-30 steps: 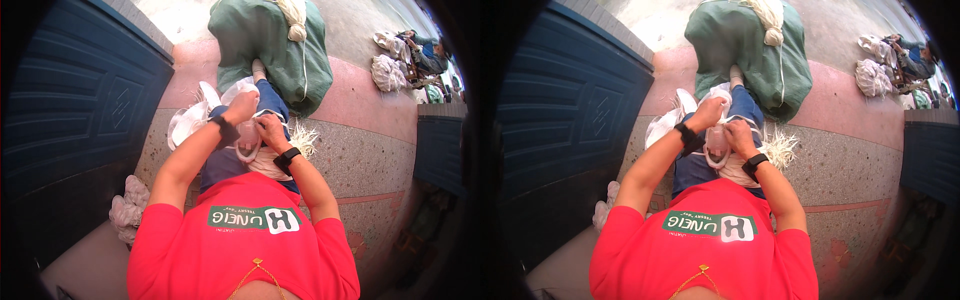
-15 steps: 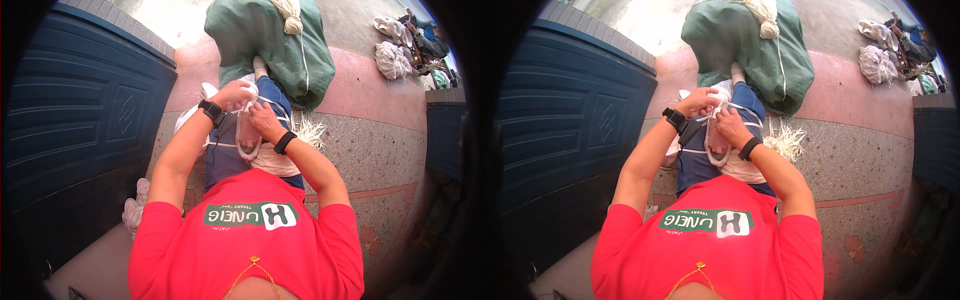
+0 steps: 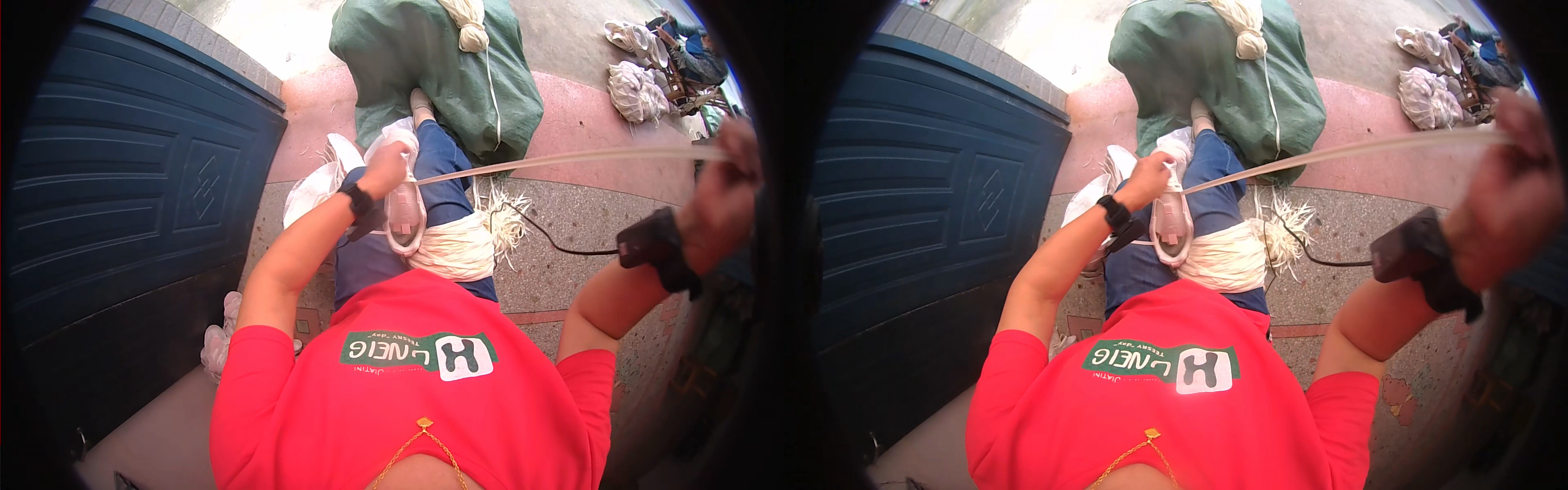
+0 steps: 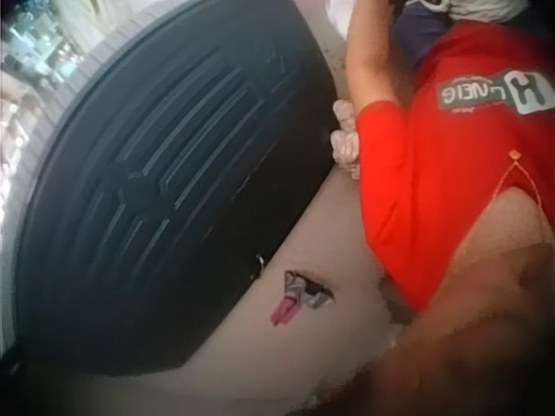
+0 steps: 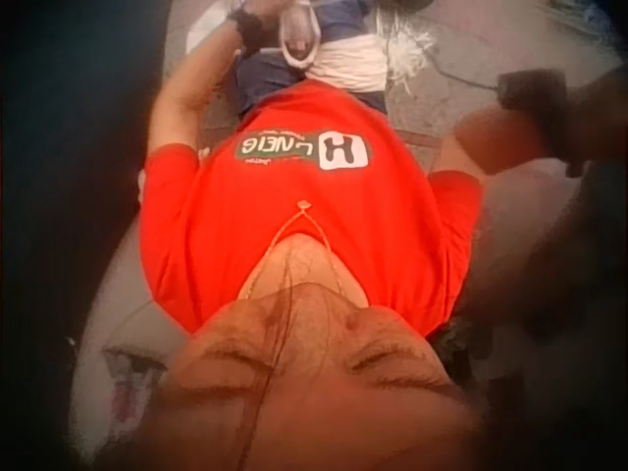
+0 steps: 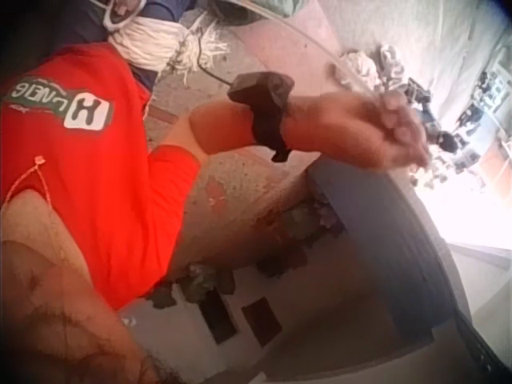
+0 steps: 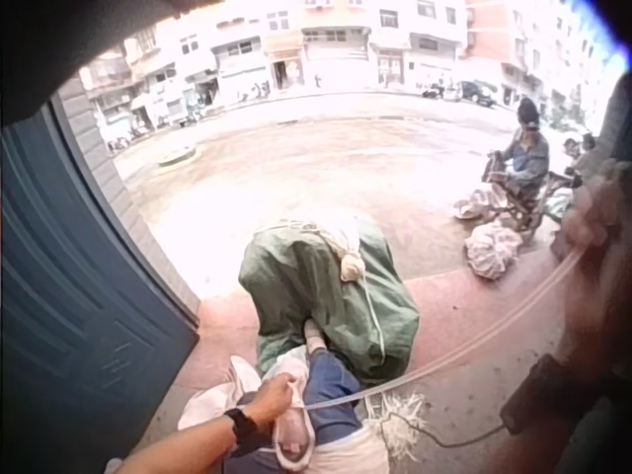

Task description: The recorder is sitting on the ground and using white thread or twine to bundle shoe components together.

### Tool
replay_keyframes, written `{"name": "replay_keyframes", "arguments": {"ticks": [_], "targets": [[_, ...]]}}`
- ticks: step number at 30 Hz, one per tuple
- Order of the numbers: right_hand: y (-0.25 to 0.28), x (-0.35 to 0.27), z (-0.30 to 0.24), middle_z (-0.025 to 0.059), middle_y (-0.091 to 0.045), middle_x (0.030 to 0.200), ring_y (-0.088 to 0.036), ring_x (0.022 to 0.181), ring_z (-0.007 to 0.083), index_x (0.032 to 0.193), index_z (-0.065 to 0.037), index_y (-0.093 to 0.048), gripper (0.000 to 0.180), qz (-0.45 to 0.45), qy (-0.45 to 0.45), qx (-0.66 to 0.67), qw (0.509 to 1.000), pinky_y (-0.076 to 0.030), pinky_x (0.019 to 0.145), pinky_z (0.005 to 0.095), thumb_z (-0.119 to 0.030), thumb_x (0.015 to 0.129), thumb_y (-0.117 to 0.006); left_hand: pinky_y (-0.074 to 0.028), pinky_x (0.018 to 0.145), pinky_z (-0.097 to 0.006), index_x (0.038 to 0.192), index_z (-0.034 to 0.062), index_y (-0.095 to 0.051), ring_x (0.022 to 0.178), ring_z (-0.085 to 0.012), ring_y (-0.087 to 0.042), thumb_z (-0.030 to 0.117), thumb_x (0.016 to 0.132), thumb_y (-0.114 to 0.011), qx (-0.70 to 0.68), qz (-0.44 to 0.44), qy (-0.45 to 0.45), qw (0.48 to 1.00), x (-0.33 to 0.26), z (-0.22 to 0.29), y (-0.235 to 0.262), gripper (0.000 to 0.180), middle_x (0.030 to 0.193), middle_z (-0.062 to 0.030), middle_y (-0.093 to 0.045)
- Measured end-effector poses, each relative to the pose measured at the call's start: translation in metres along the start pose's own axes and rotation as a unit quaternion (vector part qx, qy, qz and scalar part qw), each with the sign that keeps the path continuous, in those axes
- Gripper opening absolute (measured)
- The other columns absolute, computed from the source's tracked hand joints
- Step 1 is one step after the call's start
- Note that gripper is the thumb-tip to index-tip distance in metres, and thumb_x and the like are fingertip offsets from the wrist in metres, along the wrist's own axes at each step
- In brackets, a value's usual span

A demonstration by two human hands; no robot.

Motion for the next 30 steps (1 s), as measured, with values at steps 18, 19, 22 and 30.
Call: {"name": "replay_keyframes", "arguments": {"ticks": [18, 19, 22, 30], "targets": [[-0.175, -0.353, 0.336, 0.0152, -0.070, 0.084, -0.071, 0.079, 0.0314, 0.084, -0.005, -0.068, 0.011, -0.393, -0.168, -0.522, 0.738, -0.056, 0.065, 0.0429, -0.013, 0.083, -0.062, -0.039, 0.044, -0.023, 0.140, 0.0053, -0.049, 0.055, -0.0078, -0.052, 0.011, 0.091, -0.065, -0.302, -0.144, 0.311, 0.889, -0.036, 0.000, 0.061, 0.052, 0.079, -0.0041, -0.063], [-0.179, -0.355, 0.338, 0.0149, -0.071, 0.084, -0.072, 0.080, 0.0302, 0.084, -0.005, -0.068, 0.010, -0.398, -0.141, -0.537, 0.730, -0.057, 0.063, 0.0422, -0.012, 0.082, -0.062, -0.038, 0.044, -0.023, 0.141, 0.0057, -0.048, 0.054, -0.0074, -0.051, 0.011, 0.092, -0.065, -0.314, -0.138, 0.321, 0.883, -0.037, -0.002, 0.065, 0.052, 0.080, -0.0040, -0.063], [-0.186, -0.353, 0.338, 0.0153, -0.071, 0.086, -0.072, 0.081, 0.0301, 0.085, -0.004, -0.068, 0.013, -0.440, -0.177, -0.529, 0.704, -0.056, 0.065, 0.0424, -0.013, 0.086, -0.059, -0.035, 0.043, -0.022, 0.141, 0.0067, -0.049, 0.053, -0.0062, -0.048, 0.011, 0.092, -0.064, -0.351, -0.126, 0.335, 0.865, -0.039, -0.009, 0.069, 0.052, 0.080, -0.0032, -0.062], [-0.146, -0.102, 0.149, -0.0050, -0.036, 0.063, -0.033, 0.053, 0.0051, 0.084, -0.011, -0.055, 0.022, -0.204, -0.412, 0.298, 0.837, -0.026, 0.049, 0.0247, -0.025, 0.101, -0.053, -0.031, 0.041, -0.021, 0.137, 0.0075, -0.051, 0.048, -0.0061, -0.044, 0.010, 0.091, -0.062, -0.396, -0.171, 0.403, 0.807, -0.040, -0.012, 0.067, 0.048, 0.079, -0.0024, -0.062]]}}
Point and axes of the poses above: each hand's wrist, its own x-axis towards the middle knuckle, its own y-axis out of the back of the hand, z = x × y, the point moved 5 cm from there along x, towards the middle knuckle
